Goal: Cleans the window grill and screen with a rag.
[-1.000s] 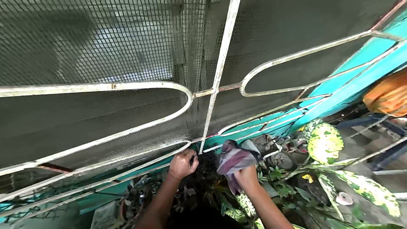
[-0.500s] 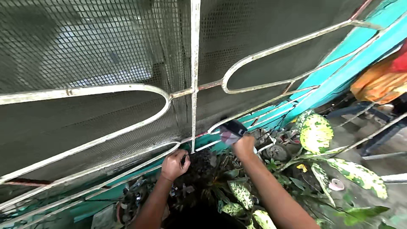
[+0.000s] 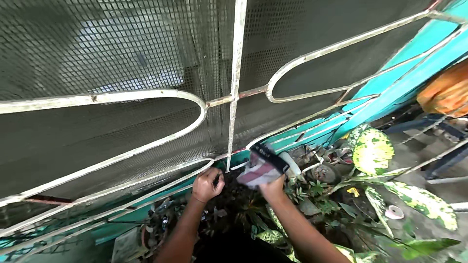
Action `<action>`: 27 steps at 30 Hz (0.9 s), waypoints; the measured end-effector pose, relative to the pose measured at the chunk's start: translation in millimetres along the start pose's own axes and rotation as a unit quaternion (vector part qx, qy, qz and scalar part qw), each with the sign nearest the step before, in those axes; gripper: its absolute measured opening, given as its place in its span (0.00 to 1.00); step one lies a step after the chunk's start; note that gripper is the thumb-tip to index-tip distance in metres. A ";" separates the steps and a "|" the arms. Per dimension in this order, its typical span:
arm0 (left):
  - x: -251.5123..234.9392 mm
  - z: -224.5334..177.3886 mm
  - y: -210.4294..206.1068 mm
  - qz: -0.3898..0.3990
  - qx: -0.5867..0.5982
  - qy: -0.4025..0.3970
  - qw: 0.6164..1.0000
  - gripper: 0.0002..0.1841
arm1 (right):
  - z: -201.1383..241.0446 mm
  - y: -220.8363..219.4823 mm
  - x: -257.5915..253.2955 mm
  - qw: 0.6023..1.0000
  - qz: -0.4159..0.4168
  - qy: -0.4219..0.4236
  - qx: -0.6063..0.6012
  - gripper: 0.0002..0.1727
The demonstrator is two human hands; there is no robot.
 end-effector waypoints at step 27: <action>-1.2 0.6 5.3 -0.005 0.037 0.011 0.999 0.28 | 32.2 -54.2 -32.2 0.990 0.143 -0.008 0.005 0.10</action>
Point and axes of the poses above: each hand's wrist, its own x-axis away from the middle knuckle, its own y-axis out of the back of the hand, z = x × y, the point moved 5 cm from there along -x, towards the middle knuckle, and after that the axes turned 14 degrees about y, right-handed, at the moved point
